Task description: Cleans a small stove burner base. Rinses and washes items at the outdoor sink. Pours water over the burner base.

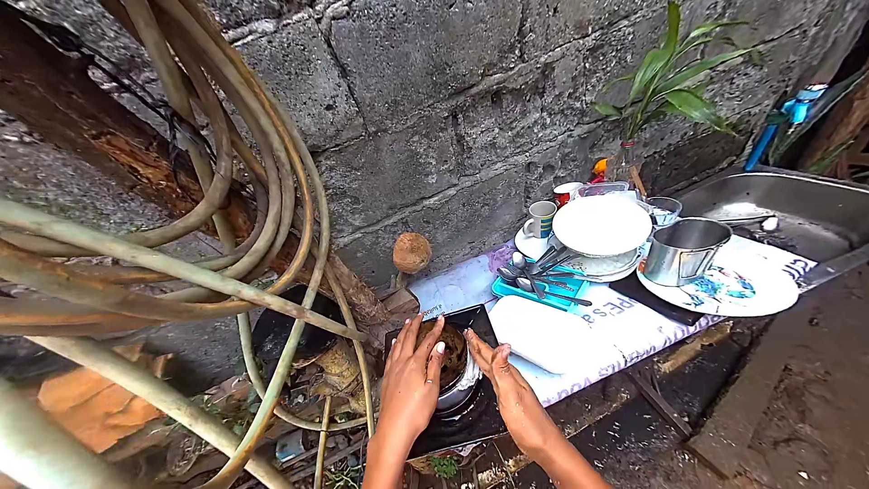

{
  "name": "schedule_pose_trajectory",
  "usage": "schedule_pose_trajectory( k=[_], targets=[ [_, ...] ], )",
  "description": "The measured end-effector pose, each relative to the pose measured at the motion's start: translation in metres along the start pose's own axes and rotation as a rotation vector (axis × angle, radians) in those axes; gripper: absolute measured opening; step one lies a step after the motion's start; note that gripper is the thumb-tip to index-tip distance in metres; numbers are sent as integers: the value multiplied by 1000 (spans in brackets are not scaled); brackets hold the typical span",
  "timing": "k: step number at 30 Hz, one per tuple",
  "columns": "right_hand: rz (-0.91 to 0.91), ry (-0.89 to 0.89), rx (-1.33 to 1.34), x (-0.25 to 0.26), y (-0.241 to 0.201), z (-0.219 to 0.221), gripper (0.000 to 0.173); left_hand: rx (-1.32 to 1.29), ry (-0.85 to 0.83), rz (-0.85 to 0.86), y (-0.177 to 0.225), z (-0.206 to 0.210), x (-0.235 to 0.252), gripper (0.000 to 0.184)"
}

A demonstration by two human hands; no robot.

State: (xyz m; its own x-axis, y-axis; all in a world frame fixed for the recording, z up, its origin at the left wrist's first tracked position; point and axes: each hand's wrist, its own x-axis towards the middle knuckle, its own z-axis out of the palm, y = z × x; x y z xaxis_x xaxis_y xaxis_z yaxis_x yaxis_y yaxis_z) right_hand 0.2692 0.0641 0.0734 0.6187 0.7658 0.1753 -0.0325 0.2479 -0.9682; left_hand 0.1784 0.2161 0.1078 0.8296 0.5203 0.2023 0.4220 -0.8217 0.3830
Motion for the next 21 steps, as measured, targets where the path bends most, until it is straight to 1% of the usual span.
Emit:
schedule_pose_trajectory(
  k=[2,4,6,8,9,11,15,17,18,21],
  targets=[
    [-30,71,102,3,0,-5,81,5,2,6,-1,1,1,50],
    [-34,113,123,5,-2,-7,82,12,-2,7,-1,1,1,50],
    [0,62,45,6,-3,-6,78,18,4,9,-1,1,1,50],
    [31,-67,-49,5,-4,-3,77,14,11,17,-2,1,1,50],
    [28,-104,-58,6,-4,-3,77,15,16,22,-2,2,1,50],
    [18,-47,10,10,-4,-8,75,17,14,23,-2,1,1,50],
    [8,48,142,23,-12,-40,75,51,-46,18,2,-8,0,55],
    [35,26,183,25,-16,-52,75,109,-92,-21,12,-15,2,58],
    [53,-4,200,25,-18,-56,76,128,-86,-43,18,-17,4,59],
    [94,-112,257,25,-17,-60,81,172,8,-93,35,-15,11,62]
  ],
)
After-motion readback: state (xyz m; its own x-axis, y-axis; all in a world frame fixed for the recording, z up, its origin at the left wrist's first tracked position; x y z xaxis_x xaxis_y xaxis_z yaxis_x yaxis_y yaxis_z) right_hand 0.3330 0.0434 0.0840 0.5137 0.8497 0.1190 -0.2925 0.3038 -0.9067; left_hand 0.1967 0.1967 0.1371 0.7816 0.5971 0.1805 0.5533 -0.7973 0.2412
